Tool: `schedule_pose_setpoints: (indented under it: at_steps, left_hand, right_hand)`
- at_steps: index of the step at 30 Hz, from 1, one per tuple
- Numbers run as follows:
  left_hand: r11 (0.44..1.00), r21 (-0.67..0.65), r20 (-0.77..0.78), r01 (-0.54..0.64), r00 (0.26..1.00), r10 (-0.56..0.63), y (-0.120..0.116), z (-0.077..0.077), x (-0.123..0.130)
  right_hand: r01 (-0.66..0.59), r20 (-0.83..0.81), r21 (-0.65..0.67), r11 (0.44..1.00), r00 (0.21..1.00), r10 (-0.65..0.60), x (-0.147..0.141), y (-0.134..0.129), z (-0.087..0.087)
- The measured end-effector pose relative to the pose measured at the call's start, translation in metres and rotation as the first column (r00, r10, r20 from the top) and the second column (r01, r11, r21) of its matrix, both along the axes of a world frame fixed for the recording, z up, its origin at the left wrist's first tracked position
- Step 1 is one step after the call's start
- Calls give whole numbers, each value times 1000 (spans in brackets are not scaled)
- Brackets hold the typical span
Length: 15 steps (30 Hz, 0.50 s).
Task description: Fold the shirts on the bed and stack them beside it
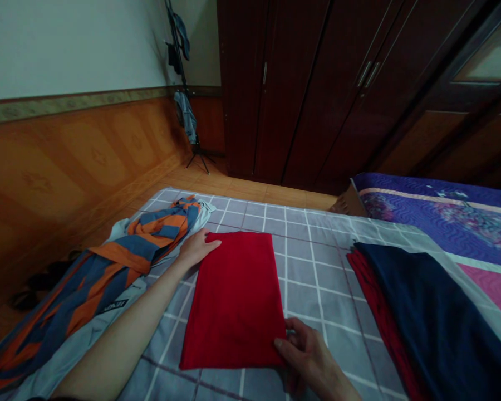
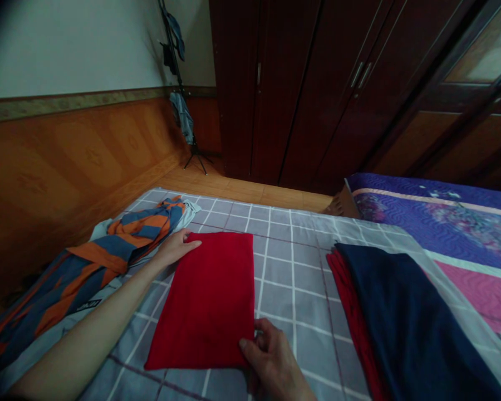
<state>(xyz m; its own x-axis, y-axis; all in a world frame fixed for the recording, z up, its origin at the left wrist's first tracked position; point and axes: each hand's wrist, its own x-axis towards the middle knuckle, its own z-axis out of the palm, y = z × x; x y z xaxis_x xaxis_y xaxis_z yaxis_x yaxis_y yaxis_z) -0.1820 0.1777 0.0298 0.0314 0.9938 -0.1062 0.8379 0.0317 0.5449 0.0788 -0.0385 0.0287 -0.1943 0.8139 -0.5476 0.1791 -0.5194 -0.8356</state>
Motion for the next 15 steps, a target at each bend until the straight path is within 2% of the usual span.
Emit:
schedule_pose_setpoints:
  at_steps: [6,11,13,15]
  left_hand:
    - [994,1,-63,106,992,-105,8,7,13]
    - [991,-19,-27,135,990,-136,8,13,20]
    - [987,-84,122,134,985,-123,3,18,22]
    - [960,-227,387,163,920,-64,-5,26,25]
  right_hand:
    - [123,-77,81,989,990,-117,-15,1,12]
    - [195,-168,74,978,969,-180,-14,-3,18]
    - [234,-198,85,969,957,-214,-10,-6,22]
    - [266,-221,103,959,946,-238,-2,-12,31]
